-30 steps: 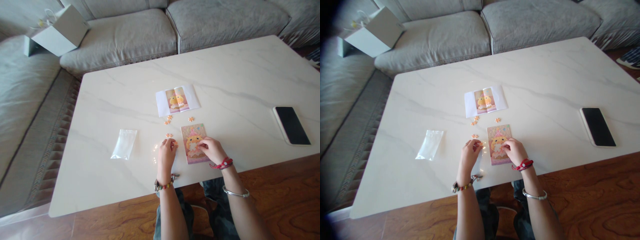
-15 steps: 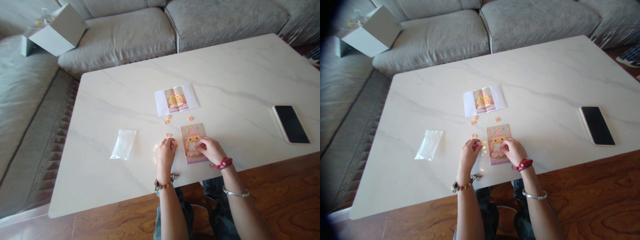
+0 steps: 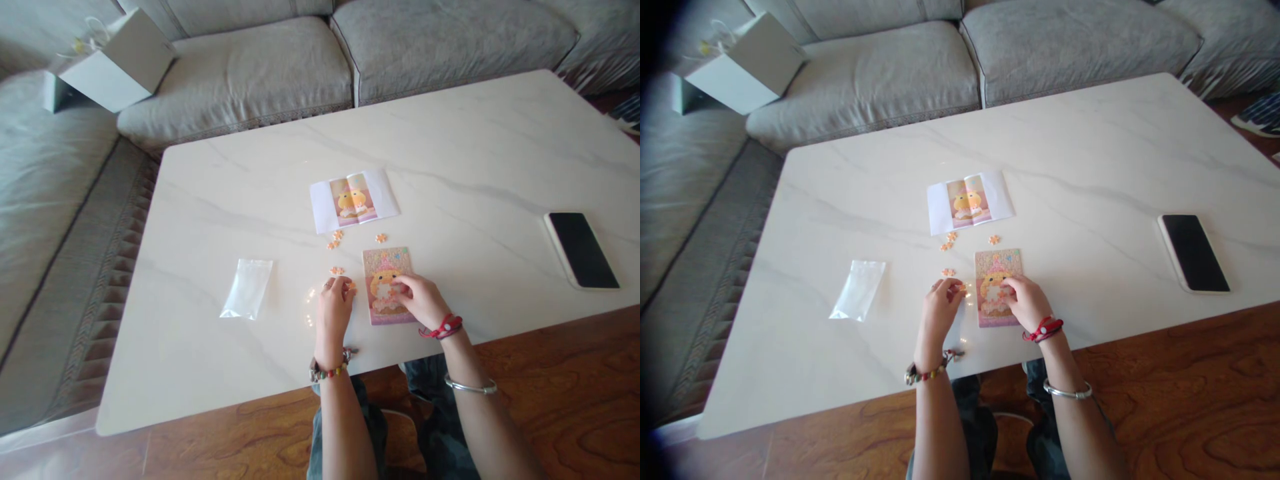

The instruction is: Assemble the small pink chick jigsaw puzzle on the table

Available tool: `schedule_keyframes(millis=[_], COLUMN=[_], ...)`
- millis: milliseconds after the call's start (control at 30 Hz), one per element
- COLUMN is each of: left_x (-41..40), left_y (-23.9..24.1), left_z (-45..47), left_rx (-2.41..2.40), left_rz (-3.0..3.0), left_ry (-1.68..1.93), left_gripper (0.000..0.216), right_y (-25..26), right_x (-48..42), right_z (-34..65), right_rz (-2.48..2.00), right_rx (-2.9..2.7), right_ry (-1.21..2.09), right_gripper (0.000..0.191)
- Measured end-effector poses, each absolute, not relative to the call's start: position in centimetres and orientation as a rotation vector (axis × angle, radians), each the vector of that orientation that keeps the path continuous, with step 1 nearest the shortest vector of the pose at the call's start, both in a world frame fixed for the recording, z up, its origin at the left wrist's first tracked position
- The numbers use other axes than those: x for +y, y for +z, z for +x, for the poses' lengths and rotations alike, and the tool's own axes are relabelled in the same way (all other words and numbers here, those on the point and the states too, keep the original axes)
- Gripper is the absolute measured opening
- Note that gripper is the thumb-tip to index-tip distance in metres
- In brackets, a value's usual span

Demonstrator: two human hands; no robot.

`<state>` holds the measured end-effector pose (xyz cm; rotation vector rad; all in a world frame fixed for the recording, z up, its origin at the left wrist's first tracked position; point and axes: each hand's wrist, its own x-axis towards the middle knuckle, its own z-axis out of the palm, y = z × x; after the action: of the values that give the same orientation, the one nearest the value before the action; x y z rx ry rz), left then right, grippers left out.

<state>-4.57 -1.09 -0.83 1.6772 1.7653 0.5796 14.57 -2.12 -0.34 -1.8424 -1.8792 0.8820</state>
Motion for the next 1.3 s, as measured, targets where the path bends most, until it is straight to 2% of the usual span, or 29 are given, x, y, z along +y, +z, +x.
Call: schedule_keyframes(millis=[100, 267, 667, 767, 1000, 1133, 1300], left_x=[-1.4, -2.4, -2.8, -2.9, -2.4, -1.8, -1.8], left_y=[-0.2, 0.7, 0.3, 0.2, 0.1, 0.6, 0.6], left_z=[-3.5, -0.4, 1.0, 1.1, -0.1, -4.4, -7.0], left_rx=[1.781, 1.794, 1.847, 1.851, 1.827, 1.858, 1.908], left_rz=[1.768, 1.939, 1.882, 1.87, 1.786, 1.649, 1.584], left_ry=[0.615, 0.495, 0.38, 0.395, 0.529, 0.75, 0.656], left_gripper=[0.021, 0.058, 0.063, 0.065, 0.059, 0.035, 0.014], right_y=[-0.3, -0.8, -0.2, -0.3, -0.8, -0.8, -0.5], right_x=[-2.2, -2.3, -2.3, -2.3, -2.3, -2.3, -2.4], right_z=[14.5, 14.3, 14.0, 14.1, 14.0, 13.9, 14.0], right_rz=[-1.811, -1.83, -1.752, -1.765, -1.846, -1.869, -1.831], right_rx=[-1.966, -1.992, -1.899, -1.922, -1.962, -1.955, -1.978], right_ry=[0.84, 0.824, 0.957, 0.893, 0.757, 0.784, 0.813], right_gripper=[0.014, 0.011, 0.012, 0.012, 0.011, 0.009, 0.013])
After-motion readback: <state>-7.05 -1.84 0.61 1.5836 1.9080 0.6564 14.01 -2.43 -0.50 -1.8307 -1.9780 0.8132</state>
